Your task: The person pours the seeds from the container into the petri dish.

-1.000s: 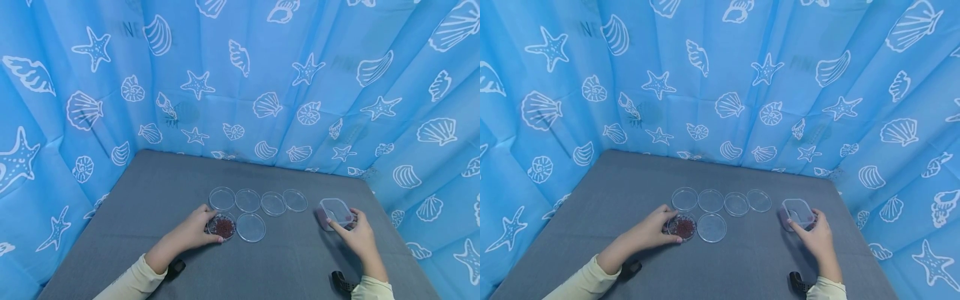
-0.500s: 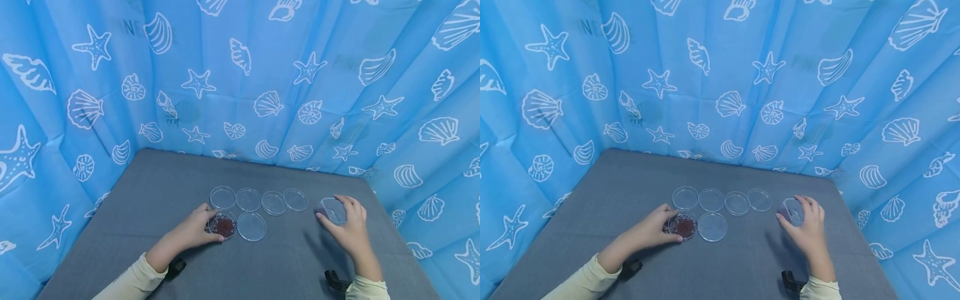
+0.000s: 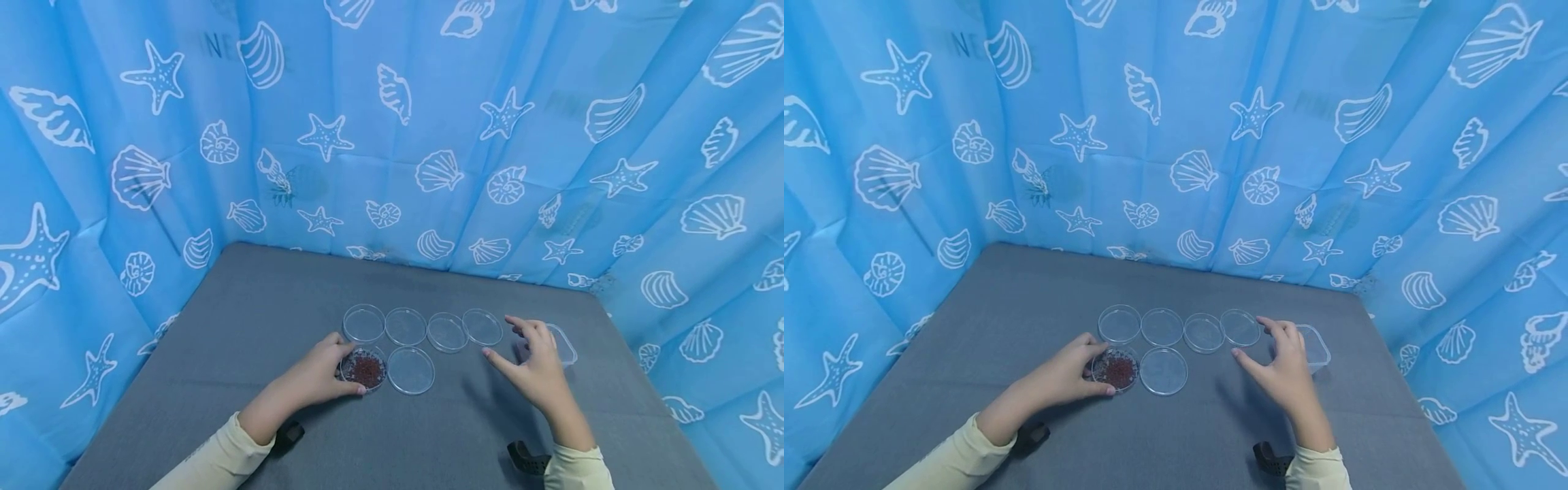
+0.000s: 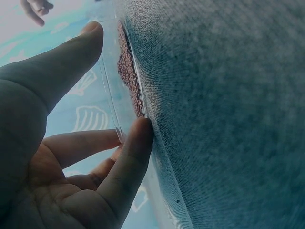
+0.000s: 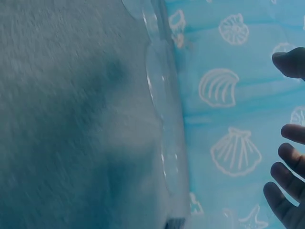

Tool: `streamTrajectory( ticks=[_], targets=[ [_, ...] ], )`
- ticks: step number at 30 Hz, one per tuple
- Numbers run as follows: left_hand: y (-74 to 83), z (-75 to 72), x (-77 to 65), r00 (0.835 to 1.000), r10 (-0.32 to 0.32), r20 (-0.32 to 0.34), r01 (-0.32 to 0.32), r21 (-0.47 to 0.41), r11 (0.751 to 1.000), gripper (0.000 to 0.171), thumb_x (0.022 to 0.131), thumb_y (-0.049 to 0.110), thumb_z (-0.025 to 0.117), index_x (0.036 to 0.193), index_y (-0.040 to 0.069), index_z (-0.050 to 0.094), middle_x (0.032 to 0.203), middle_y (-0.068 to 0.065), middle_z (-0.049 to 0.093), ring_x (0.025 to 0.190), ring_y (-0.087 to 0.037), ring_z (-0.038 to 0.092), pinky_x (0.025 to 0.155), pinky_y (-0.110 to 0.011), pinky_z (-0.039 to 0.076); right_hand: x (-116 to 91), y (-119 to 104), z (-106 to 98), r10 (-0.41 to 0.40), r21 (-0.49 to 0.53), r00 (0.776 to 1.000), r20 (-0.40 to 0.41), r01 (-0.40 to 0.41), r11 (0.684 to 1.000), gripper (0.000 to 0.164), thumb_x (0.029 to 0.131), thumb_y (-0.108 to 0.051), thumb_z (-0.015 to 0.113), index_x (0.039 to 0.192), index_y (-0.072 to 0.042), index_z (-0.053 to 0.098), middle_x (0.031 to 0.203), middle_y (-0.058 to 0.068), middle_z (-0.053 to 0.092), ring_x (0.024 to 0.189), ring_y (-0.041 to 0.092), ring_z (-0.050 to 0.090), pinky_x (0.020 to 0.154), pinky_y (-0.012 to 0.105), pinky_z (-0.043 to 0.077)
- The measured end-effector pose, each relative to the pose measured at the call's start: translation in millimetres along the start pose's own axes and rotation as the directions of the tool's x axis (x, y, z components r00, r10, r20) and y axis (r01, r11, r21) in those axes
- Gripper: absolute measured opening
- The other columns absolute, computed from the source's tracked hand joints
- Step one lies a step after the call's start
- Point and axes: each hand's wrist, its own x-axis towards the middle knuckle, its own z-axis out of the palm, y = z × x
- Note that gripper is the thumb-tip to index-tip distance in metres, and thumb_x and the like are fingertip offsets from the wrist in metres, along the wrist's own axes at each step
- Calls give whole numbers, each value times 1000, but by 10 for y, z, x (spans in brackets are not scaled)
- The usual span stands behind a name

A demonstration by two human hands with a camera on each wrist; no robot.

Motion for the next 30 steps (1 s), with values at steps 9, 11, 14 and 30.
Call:
streamTrajectory(
  ticks=[9, 11, 14, 30],
  targets=[
    [12, -8, -6, 1000, -11, 10, 11, -21, 1000, 91, 84, 42, 92, 154, -2, 52, 109, -6, 54, 84, -12, 49, 71, -29, 45, 31, -116, 283, -42, 13, 988, 151, 41, 999, 62, 84, -35, 91, 134, -7, 69, 109, 12, 62, 101, 28, 58, 84, 45, 51],
    [12, -6, -5, 1000, -9, 9, 9, -22, 1000, 91, 84, 41, 92, 154, -2, 52, 109, -6, 54, 84, -12, 49, 71, -28, 45, 31, -154, 332, -44, 21, 983, 181, 41, 999, 62, 84, -38, 91, 134, -9, 69, 109, 10, 63, 101, 28, 60, 82, 42, 50],
    [8, -4, -3, 1000, -6, 6, 6, -23, 1000, 91, 84, 41, 92, 154, -2, 52, 108, -6, 53, 84, -12, 49, 71, -28, 45, 16, -218, 405, -53, 51, 974, 220, 43, 998, 59, 83, -37, 92, 130, -10, 71, 111, 9, 64, 103, 30, 61, 82, 40, 50],
    [7, -12, -19, 1000, -3, 5, 4, -24, 1000, 92, 84, 42, 91, 154, -2, 52, 108, -5, 53, 84, -12, 49, 71, -27, 45, -8, -398, 705, -44, 18, 879, 475, 40, 999, 78, 75, -57, 92, 133, -10, 70, 113, 1, 62, 103, 16, 56, 84, 37, 51]
  ],
)
